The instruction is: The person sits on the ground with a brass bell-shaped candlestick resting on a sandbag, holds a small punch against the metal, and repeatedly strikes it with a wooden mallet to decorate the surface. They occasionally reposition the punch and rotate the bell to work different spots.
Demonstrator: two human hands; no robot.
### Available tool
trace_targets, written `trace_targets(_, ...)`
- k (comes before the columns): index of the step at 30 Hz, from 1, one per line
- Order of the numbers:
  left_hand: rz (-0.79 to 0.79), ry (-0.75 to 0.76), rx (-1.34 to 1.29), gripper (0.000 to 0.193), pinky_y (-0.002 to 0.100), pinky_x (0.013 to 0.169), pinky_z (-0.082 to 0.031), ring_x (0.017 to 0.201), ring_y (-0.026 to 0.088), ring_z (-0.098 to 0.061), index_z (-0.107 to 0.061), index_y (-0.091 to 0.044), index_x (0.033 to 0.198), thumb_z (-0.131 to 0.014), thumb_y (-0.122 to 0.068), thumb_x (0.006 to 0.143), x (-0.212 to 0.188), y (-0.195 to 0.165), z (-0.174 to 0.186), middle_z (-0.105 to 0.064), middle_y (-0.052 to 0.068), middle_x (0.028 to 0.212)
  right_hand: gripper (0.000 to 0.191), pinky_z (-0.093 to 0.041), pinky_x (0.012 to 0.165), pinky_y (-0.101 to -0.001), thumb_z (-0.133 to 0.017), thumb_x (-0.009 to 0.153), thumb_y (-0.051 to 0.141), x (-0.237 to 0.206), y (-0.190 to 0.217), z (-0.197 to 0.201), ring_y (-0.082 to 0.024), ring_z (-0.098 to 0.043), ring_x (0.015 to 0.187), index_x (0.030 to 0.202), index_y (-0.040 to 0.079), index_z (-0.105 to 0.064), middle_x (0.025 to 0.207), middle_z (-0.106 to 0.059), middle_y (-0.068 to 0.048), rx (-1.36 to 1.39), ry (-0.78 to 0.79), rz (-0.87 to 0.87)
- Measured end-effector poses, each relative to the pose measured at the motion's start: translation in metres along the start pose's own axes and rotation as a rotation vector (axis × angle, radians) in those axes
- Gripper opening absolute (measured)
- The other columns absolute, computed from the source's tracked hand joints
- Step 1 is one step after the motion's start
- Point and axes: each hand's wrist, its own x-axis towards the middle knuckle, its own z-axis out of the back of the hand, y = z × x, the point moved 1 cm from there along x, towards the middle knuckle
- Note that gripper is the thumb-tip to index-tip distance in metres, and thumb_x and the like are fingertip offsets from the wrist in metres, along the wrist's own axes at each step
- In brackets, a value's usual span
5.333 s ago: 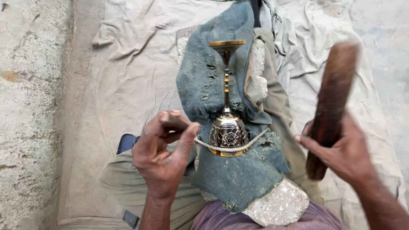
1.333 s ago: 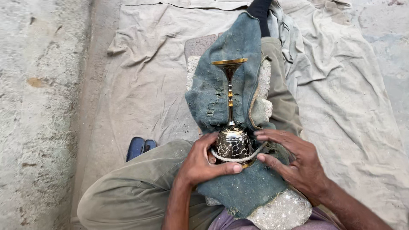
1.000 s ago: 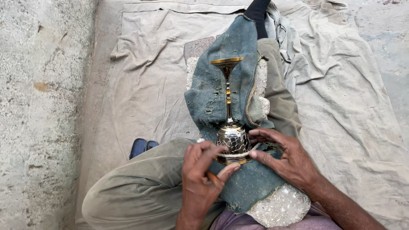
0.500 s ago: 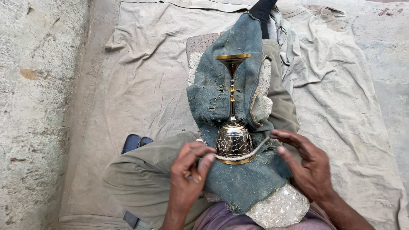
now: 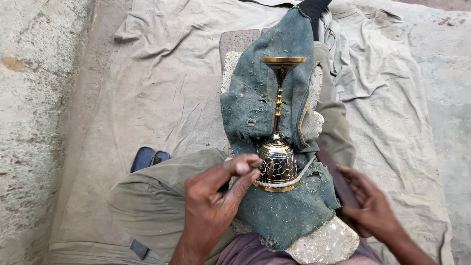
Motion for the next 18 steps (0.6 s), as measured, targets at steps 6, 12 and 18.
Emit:
trace_targets(6, 0.238, 0.067, -0.321, 0.029, 0.027, 0.077, -0.064, 0.086, 0.014, -0.074, -0.071, 0.005, 0.115, -0.078, -0.010, 0.092, 0.022, 0.018, -0.010, -0.077, 0.011, 0.094, 0.087, -0.054, 0.103, -0.0459, -0.081, 0.079, -0.002, -0.035, 0.019, 0.048, -0.032, -0.062, 0.134, 0.155, -0.001, -0.039, 0.147, -0.057, -0.024, 0.608, -0.099, 0.362)
trace_targets(12, 0.086, 0.114, -0.237, 0.045, 0.026, 0.074, -0.067, 0.086, 0.011, -0.073, -0.071, -0.002, 0.132, -0.081, -0.006, 0.089, 0.025, 0.019, -0.014, -0.072, 0.008, 0.093, 0.082, -0.062, 0.080, -0.0542, -0.083, 0.077, -0.008, -0.021, 0.036, 0.063, -0.032, -0.068, 0.094, 0.153, -0.004, -0.051, 0.108, -0.068, -0.023, -0.031, -0.241, -0.086)
trace_targets(18, 0.099, 0.142, -0.308, 0.050, 0.027, 0.082, -0.069, 0.091, 0.011, -0.073, -0.068, -0.004, 0.135, -0.081, -0.004, 0.087, 0.030, 0.014, -0.023, -0.074, 0.007, 0.096, 0.075, -0.068, 0.074, -0.0469, -0.081, 0.083, -0.005, -0.008, 0.105, 0.070, -0.024, -0.074, 0.094, 0.149, 0.008, -0.048, 0.093, -0.070, -0.014, 0.002, -0.142, 0.252)
